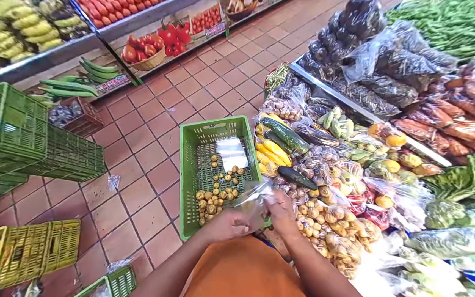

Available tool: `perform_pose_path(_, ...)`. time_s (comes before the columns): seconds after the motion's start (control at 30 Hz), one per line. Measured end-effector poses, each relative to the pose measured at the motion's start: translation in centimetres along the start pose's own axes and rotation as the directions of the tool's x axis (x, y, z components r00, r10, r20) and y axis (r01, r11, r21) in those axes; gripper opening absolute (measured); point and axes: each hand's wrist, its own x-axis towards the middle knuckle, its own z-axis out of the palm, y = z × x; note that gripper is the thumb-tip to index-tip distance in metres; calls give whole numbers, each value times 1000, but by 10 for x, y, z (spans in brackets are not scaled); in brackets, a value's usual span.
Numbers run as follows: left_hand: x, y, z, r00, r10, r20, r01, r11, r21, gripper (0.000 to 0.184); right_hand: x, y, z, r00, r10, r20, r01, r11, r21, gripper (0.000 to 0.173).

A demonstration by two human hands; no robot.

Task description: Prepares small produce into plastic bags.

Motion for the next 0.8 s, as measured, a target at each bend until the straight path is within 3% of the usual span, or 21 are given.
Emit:
perform_pose_path(0.07, 1, -29, -1, 991, -101, 84, 97, 994, 52, 25, 13, -14, -9, 984, 27, -178, 1, 988, 154, 25)
perform_pose_path(0.13, -11, -59, -9, 990, -131, 58, 133, 990, -43, 30, 26, -26, -18, 933, 54, -355, 43, 965, 258, 26)
perform_pose_path(0.2, -30, -77, -22, 987, -117, -108, 87, 966, -243, 32, 34, -31, -20, 878, 134, -460, 42, 935, 353, 32)
perform_pose_path(0.3, -50, -74, -41, 880, -200, -432, -3, 905, -425, 28, 38, -20, -9, 811, 212, -545, 10, 927, 375, 33)
perform_pose_path(0.33, -60, -72, -53, 891, -194, -411, 12, 914, -406, 25, 41, -13, -4, 780, 229, -582, -2, 932, 363, 31)
perform_pose_path(0.43, -87, -77, -96, 977, -175, -118, 161, 979, -126, 34, 51, 4, 7, 695, 268, -667, -25, 936, 350, 30)
perform_pose_path(0.5, -104, -95, -119, 978, -158, -136, 156, 987, -30, 34, 59, 12, 13, 674, 269, -688, -16, 936, 350, 30)
perform_pose_path(0.57, -122, -113, -137, 941, -95, -324, 29, 979, -202, 29, 67, 20, 20, 670, 268, -693, -13, 937, 349, 30)
perform_pose_path(0.67, -139, -122, -148, 816, -75, -574, -304, 788, -536, 20, 73, 35, 32, 635, 282, -719, -30, 939, 342, 32)
perform_pose_path(0.73, -143, -114, -152, 735, -115, -669, -447, 659, -605, 24, 79, 48, 41, 596, 289, -749, -58, 946, 318, 33)
perform_pose_path(0.8, -143, -103, -156, 659, -218, -719, -492, 598, -633, 29, 82, 68, 49, 619, 295, -728, -192, 956, 224, 38)
